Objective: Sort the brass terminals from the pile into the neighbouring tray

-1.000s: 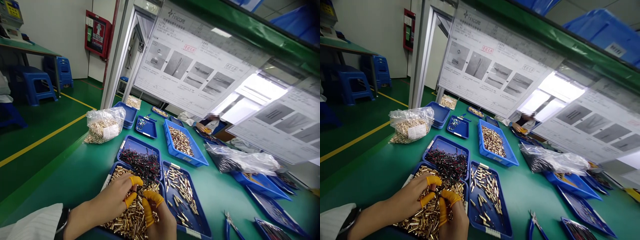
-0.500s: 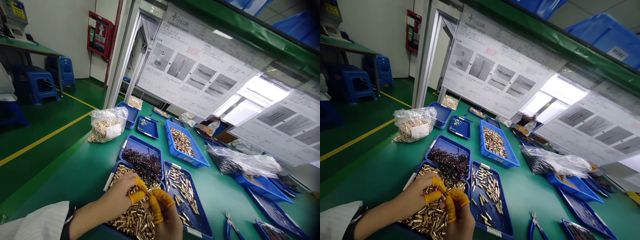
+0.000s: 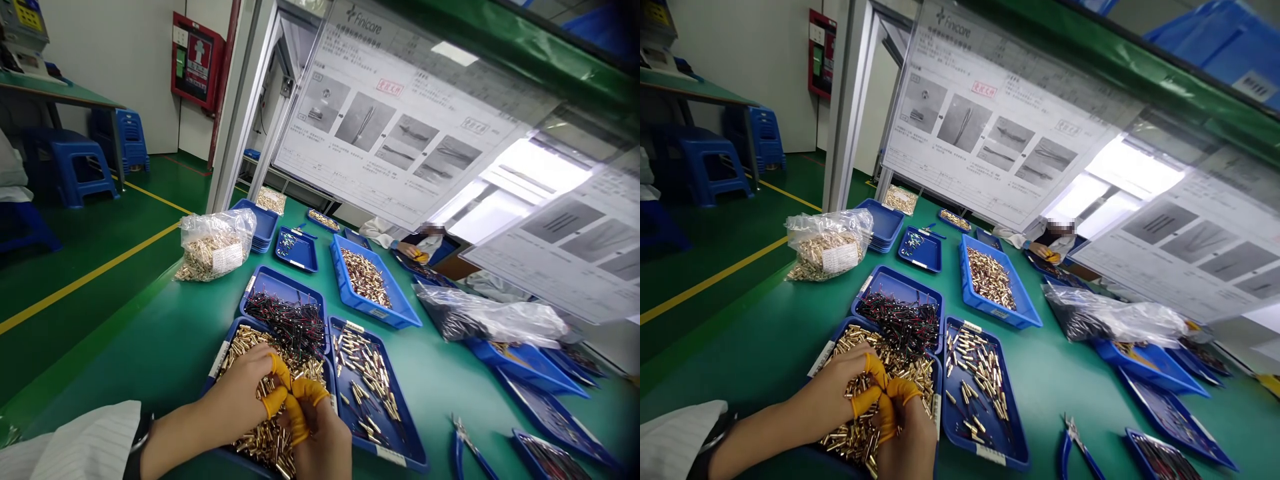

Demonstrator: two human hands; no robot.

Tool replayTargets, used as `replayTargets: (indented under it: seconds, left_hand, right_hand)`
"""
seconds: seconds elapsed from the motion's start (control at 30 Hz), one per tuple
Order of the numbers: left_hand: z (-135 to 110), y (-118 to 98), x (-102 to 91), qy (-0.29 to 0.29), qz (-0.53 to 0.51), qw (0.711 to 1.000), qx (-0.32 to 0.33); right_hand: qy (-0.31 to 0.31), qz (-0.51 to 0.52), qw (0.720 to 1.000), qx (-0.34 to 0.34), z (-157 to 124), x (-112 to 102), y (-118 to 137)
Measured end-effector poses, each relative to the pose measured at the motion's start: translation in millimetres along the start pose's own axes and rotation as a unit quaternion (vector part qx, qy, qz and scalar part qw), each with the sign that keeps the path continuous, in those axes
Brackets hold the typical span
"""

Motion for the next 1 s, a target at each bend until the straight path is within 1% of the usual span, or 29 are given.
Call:
replayTargets:
  seconds: [0.07,0.17,0.27,0.33,0.37,0.43,0.53,0.6,0.63,0.73,0.83,0.9,1.0]
  left_hand:
    - [0,-1,-1.3,0.001,-0.014,1.0,-0.013]
    - [1,-2,-6.5,0.003,-0.028,0.999,-0.032]
    - [1,-1,-13.4,0.019,-0.029,0.999,-0.039]
    - [2,1,-16.9,0.042,-0.018,0.998,-0.03]
    - [3,3,-18.1,0.055,-0.003,0.998,-0.015]
    - [3,8,-19.3,0.077,0.058,0.995,0.039]
    - [1,16,-17.5,0.112,0.179,0.968,0.135]
    - [-1,18,-15.3,0.128,0.243,0.945,0.176]
    - [-2,18,-14.5,0.133,0.268,0.936,0.185]
    - [-2,17,-13.8,0.139,0.328,0.916,0.185]
    - [-2,15,-14.7,0.142,0.348,0.907,0.189]
    - [-3,17,-14.9,0.144,0.338,0.91,0.191]
    - [-3,19,-14.2,0.136,0.284,0.935,0.162]
  right_hand:
    - [0.033,0.055,0.997,0.042,-1,2,5]
    - [0.078,0.165,0.979,0.086,0,3,16]
    - [0.103,0.212,0.966,0.111,3,0,25]
    - [0.116,0.2,0.964,0.133,6,-3,27]
    - [0.113,0.19,0.965,0.139,8,-6,27]
    - [0.084,0.174,0.971,0.143,11,-11,25]
    - [0.038,0.157,0.978,0.128,13,-16,19]
    - [0.03,0.15,0.981,0.122,13,-17,16]
    - [0.029,0.148,0.981,0.121,13,-17,15]
    - [0.043,0.144,0.981,0.126,10,-16,15]
    - [0.074,0.117,0.984,0.115,7,-13,18]
    - [0.073,0.093,0.989,0.092,5,-11,19]
    - [0.055,0.063,0.995,0.057,5,-11,18]
Point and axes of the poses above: each hand's wrist, its own z-axis towards the middle knuckle, its own x-axis out of the palm, y = z × x, the point moved 2 cm from there along z, towards the middle knuckle, and after that the axes turned 9 degrees about z, right-handed, at the moved point
